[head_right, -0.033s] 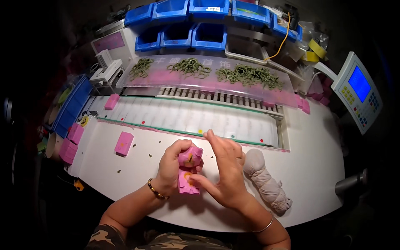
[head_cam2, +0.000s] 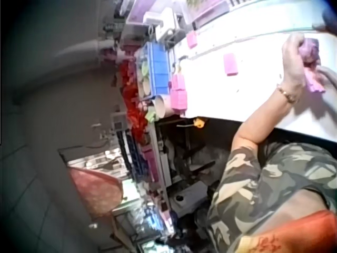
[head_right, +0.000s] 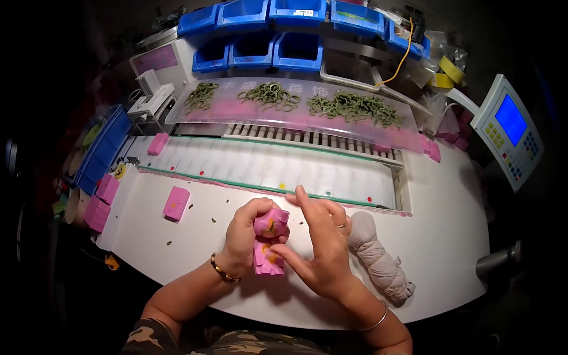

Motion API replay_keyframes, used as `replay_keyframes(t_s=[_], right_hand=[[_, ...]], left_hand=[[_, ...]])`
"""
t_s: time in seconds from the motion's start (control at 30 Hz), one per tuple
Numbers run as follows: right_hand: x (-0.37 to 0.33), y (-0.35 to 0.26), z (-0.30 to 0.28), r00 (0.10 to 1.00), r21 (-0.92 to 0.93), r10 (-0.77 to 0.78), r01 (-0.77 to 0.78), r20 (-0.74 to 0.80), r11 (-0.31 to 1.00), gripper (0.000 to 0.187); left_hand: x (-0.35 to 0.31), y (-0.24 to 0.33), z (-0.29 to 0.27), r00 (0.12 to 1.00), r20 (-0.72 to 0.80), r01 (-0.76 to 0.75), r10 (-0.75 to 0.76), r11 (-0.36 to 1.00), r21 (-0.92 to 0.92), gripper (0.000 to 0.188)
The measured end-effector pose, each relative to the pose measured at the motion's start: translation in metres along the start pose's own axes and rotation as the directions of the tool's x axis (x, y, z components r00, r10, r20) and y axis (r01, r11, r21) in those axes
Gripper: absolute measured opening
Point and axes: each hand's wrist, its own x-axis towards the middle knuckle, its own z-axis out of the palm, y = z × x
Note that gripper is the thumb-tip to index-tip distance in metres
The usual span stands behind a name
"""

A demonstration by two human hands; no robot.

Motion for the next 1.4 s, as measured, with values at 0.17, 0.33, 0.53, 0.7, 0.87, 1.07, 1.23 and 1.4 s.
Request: replay_keyframes(t_s=[0.17,0.33,0.53,0.7,0.87,1.07,1.23,1.4], right_hand=[[-0.004,-0.003,0.007,0.99,-0.148,-0.061,0.042,-0.127,0.988,0.061],[-0.005,-0.003,0.012,0.992,-0.126,-0.082,0.07,-0.091,0.99,0.059],[-0.007,-0.003,0.013,1.0,0.083,0.009,-0.007,-0.025,0.997,0.05],[-0.011,-0.009,0.013,0.995,0.011,-0.096,0.096,-0.024,0.995,0.041],[-0.008,-0.004,-0.002,0.961,-0.113,-0.174,0.153,-0.213,0.982,0.028],[-0.013,0.008,-0.01,0.92,-0.349,-0.285,0.182,-0.269,0.919,0.023],[-0.015,0.013,-0.012,0.915,-0.394,-0.371,0.286,-0.159,0.873,0.02],[-0.013,0.012,-0.01,0.926,-0.371,-0.362,0.3,-0.108,0.879,0.017]], left_hand=[[-0.002,-0.006,-0.002,0.957,0.087,-0.289,0.276,0.932,0.217,0.013],[-0.013,0.004,0.018,0.979,0.001,-0.204,0.206,0.968,0.144,0.007],[0.001,-0.011,0.002,0.909,0.035,-0.405,0.416,0.86,0.311,0.01],[-0.005,0.006,0.011,0.984,-0.027,-0.178,0.177,0.982,-0.057,0.022],[-0.003,0.009,0.008,0.982,-0.118,-0.156,0.149,0.986,-0.055,0.039],[-0.016,0.014,0.012,0.96,0.267,-0.191,0.082,0.89,0.415,0.033],[-0.017,0.015,0.018,0.932,0.308,-0.322,0.19,0.824,0.466,0.017],[-0.018,0.018,0.015,0.937,0.31,-0.301,0.16,0.82,0.487,0.013]])
